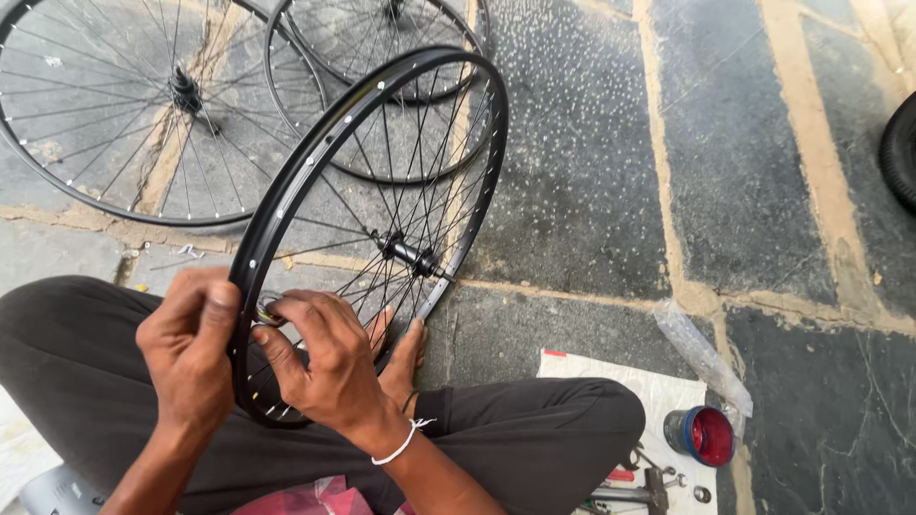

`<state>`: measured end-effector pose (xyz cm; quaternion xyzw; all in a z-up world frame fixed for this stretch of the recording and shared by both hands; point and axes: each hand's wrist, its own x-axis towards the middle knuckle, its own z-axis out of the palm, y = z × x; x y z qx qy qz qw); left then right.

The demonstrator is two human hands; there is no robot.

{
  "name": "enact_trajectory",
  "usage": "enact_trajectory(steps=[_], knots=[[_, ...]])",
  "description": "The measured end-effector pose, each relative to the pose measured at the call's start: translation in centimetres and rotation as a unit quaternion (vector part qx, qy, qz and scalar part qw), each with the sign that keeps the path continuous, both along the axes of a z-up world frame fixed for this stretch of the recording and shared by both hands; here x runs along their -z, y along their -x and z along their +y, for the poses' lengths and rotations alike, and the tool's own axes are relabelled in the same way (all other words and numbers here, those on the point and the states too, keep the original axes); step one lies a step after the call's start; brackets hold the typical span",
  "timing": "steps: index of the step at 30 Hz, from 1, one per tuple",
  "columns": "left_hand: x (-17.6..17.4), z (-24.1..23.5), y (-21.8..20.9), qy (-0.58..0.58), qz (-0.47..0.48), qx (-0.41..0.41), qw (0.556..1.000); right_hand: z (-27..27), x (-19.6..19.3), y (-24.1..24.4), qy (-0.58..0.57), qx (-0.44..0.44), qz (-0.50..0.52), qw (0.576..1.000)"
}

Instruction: The person sits on the ground and uses a small metal tool to tighten or adjust the nipples on the rim of a bicycle wheel. They rotate the wheel to access different spokes and continue the adjustment process around the circumference of the rim.

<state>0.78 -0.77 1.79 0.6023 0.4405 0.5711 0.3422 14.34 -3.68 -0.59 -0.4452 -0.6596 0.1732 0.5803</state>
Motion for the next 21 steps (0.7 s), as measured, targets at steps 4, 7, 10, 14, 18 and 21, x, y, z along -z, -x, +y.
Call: enact_trajectory(steps=[4, 7, 10, 14, 18, 21], knots=[[-2.0, 2.0, -0.3, 0.108, 0.055, -0.013, 0.993, 0.5, -0.4, -0.3, 0.076, 0.010, 0.099, 0.992], [-1.1, 2.3, -0.8, 0.072, 0.059, 0.003, 0.996, 0.5, -1.0, -1.3, 0.068, 0.032, 0.147, 0.986], [0.6, 0.8, -0.1, 0.046, 0.064, -0.008, 0.997, 0.7, 0.3, -2.4, 0.060, 0.028, 0.108, 0.992], [2.0, -1.0, 0.4, 0.062, 0.022, -0.011, 0.998, 1.7, 2.2, -2.3, 0.057, 0.012, 0.100, 0.993], [2.3, 0.3, 0.6, 0.078, -0.032, -0.001, 0.996, 2.6, 2.0, -2.0, 0.091, -0.014, 0.114, 0.989], [2.4, 0.5, 0.9, 0.083, -0.056, 0.002, 0.995, 2.2, 1.7, -0.9, 0.089, 0.011, 0.137, 0.986]])
